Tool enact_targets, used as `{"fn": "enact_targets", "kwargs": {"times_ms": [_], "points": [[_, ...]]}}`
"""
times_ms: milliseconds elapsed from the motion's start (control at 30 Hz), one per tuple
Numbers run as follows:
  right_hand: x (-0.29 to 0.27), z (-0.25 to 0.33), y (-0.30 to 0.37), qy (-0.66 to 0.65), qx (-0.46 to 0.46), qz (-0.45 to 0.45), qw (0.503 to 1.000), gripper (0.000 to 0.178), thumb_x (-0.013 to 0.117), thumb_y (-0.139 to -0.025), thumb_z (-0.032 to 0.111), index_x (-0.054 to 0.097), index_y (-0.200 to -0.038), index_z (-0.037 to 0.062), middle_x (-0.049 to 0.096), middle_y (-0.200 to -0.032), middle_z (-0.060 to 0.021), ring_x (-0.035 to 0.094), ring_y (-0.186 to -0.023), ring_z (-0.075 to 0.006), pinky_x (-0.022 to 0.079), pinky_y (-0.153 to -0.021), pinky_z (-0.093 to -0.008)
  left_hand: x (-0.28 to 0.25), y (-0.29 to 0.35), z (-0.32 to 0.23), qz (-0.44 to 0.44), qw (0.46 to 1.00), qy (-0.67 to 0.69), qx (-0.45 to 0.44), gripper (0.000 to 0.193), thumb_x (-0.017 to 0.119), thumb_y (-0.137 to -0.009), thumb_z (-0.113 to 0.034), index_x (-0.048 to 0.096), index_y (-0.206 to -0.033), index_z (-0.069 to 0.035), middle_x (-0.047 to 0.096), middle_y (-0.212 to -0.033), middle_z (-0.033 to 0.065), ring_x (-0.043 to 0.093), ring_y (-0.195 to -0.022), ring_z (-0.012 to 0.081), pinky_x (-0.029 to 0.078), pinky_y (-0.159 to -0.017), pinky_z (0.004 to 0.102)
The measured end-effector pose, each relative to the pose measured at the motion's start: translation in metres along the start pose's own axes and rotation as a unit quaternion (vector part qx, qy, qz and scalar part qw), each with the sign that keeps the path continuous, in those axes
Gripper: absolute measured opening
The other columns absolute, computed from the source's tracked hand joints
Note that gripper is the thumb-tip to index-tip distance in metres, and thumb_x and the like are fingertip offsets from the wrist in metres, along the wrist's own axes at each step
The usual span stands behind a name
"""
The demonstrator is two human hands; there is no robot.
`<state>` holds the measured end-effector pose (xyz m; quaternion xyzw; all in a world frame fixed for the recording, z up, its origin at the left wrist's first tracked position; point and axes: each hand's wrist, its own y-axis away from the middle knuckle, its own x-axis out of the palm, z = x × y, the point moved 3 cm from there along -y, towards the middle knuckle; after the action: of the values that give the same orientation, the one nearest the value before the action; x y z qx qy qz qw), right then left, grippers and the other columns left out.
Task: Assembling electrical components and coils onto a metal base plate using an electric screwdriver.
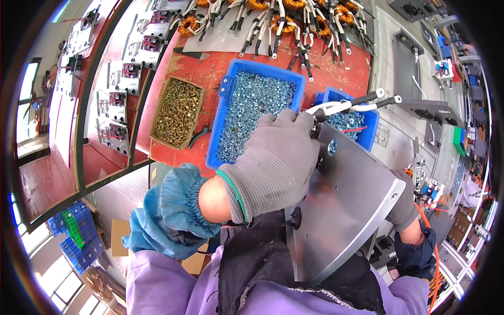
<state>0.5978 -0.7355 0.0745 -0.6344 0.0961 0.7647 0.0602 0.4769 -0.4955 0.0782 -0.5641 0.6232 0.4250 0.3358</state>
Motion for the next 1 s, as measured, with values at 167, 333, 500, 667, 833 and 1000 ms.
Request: {"fn": "enact_targets", "kwargs": {"times_ms": [167,333,500,667,833,1000], "points": [[0.001,-0.001,0.001,0.003,-0.001,0.001,1.0,0.046,0.06,-0.075,0.014,0.053,-0.12,0.0044,0.054,-0.074,-0.0065,0.055,-0.066,-0.0244,0.04,-0.06,-0.037,0.0,-0.002,0.001,0.012,1.0,0.008,-0.013,0.022,0.066,-0.073,-0.019,0.071,-0.091,-0.006,0.057,-0.103,0.0136,0.056,-0.098,0.0314,0.046,-0.084,0.0441],[0.0,-0.002,0.0,0.008,-0.008,-0.001,1.0,0.048,0.062,-0.074,0.015,0.053,-0.12,0.0047,0.053,-0.074,-0.0067,0.055,-0.067,-0.0245,0.04,-0.06,-0.0371,0.003,-0.006,0.001,0.009,0.999,0.019,-0.046,0.017,0.067,-0.073,-0.018,0.071,-0.087,-0.009,0.057,-0.101,0.0117,0.056,-0.097,0.0311,0.046,-0.083,0.0428],[-0.003,-0.004,-0.002,0.019,-0.006,0.007,1.0,0.051,0.064,-0.073,0.019,0.052,-0.121,0.005,0.053,-0.076,-0.0066,0.054,-0.068,-0.0247,0.04,-0.061,-0.037,0.009,-0.002,-0.005,-0.027,0.998,-0.001,-0.065,0.015,0.066,-0.072,-0.016,0.071,-0.085,-0.009,0.055,-0.098,0.0108,0.054,-0.096,0.0316,0.044,-0.081,0.0448],[-0.005,0.0,-0.003,0.013,0.003,0.046,0.999,0.062,0.072,-0.065,0.022,0.052,-0.121,0.0052,0.054,-0.078,-0.0063,0.054,-0.069,-0.025,0.04,-0.063,-0.0373,0.012,0.001,-0.008,-0.08,0.994,0.017,-0.074,0.014,0.065,-0.071,-0.014,0.069,-0.083,-0.008,0.052,-0.095,0.0107,0.052,-0.095,0.0312,0.042,-0.08,0.0457],[-0.011,0.003,-0.003,0.014,0.011,0.046,0.999,0.064,0.072,-0.064,0.019,0.051,-0.122,0.0043,0.054,-0.079,-0.0062,0.055,-0.07,-0.0249,0.04,-0.063,-0.037,0.011,0.001,-0.017,-0.101,0.991,-0.02,-0.085,0.011,0.065,-0.074,-0.014,0.066,-0.082,-0.006,0.053,-0.096,0.01,0.052,-0.096,0.0288,0.042,-0.081,0.0434],[-0.007,0.002,-0.004,0.005,-0.03,0.019,0.999,0.058,0.068,-0.069,0.016,0.051,-0.122,0.003,0.053,-0.076,-0.0069,0.055,-0.069,-0.0247,0.039,-0.061,-0.0374,-0.001,0.001,-0.023,-0.147,0.984,-0.011,-0.105,0.01,0.062,-0.083,-0.016,0.064,-0.083,-0.006,0.055,-0.092,0.0098,0.055,-0.09,0.0284,0.044,-0.079,0.0429]]}}
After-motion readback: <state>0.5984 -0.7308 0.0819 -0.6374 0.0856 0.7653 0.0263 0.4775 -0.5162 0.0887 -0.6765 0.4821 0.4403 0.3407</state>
